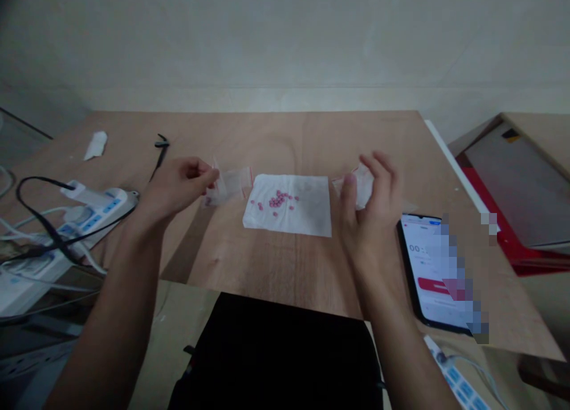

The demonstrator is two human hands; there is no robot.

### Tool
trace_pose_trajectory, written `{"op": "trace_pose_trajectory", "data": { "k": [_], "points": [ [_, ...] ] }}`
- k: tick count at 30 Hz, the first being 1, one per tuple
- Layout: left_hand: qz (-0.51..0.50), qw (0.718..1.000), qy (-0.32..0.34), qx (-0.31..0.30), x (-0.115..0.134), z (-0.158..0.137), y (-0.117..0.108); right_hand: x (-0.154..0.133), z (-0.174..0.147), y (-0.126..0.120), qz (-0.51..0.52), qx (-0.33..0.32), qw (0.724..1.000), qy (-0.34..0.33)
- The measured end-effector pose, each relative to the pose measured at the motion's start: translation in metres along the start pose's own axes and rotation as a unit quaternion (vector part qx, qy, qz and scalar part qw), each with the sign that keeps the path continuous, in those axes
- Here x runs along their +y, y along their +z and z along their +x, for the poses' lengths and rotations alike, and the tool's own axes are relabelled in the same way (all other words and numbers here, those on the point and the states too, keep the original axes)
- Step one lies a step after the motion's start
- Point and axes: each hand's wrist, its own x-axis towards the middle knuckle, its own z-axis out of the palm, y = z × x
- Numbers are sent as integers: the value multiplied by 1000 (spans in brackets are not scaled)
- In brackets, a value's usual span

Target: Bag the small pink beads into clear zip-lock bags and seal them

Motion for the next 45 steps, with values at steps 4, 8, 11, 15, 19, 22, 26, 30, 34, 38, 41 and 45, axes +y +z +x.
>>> {"op": "trace_pose_trajectory", "data": {
  "k": [4, 8, 11, 15, 19, 22, 26, 30, 34, 38, 41, 45],
  "points": [
    [-179, 983, 41, -25, 27, -19, -5, -54, 8, 17, 241, -123, 963, 15],
    [-325, 942, 41, -70, 50, -32, 16, -80, 9, 30, 393, -228, 884, 109],
    [-391, 916, 48, -79, 56, -38, 32, -79, 9, 24, 415, -232, 865, 160],
    [-429, 896, 87, -77, 55, -43, 44, -70, 11, 10, 415, -241, 862, 162],
    [-430, 890, 124, -89, 54, -45, 48, -65, 12, 7, 416, -253, 861, 150],
    [-405, 898, 136, -102, 51, -47, 49, -62, 9, 9, 396, -268, 865, 152],
    [-285, 943, 159, -69, 51, -52, 45, -59, 2, 9, 301, -242, 914, 127],
    [-154, 971, 177, -33, 54, -55, 34, -54, 5, 4, 148, -153, 974, 73],
    [-209, 961, 145, -109, 60, -52, 27, -45, 8, 6, 261, -210, 942, 31],
    [-262, 948, 124, -130, 65, -48, 29, -37, 6, 12, 483, -346, 803, 49],
    [-293, 939, 116, -139, 66, -48, 31, -36, 2, 16, 554, -365, 745, 73],
    [-314, 937, 90, -120, 66, -47, 31, -37, -4, 18, 548, -326, 763, 110]
  ]
}}
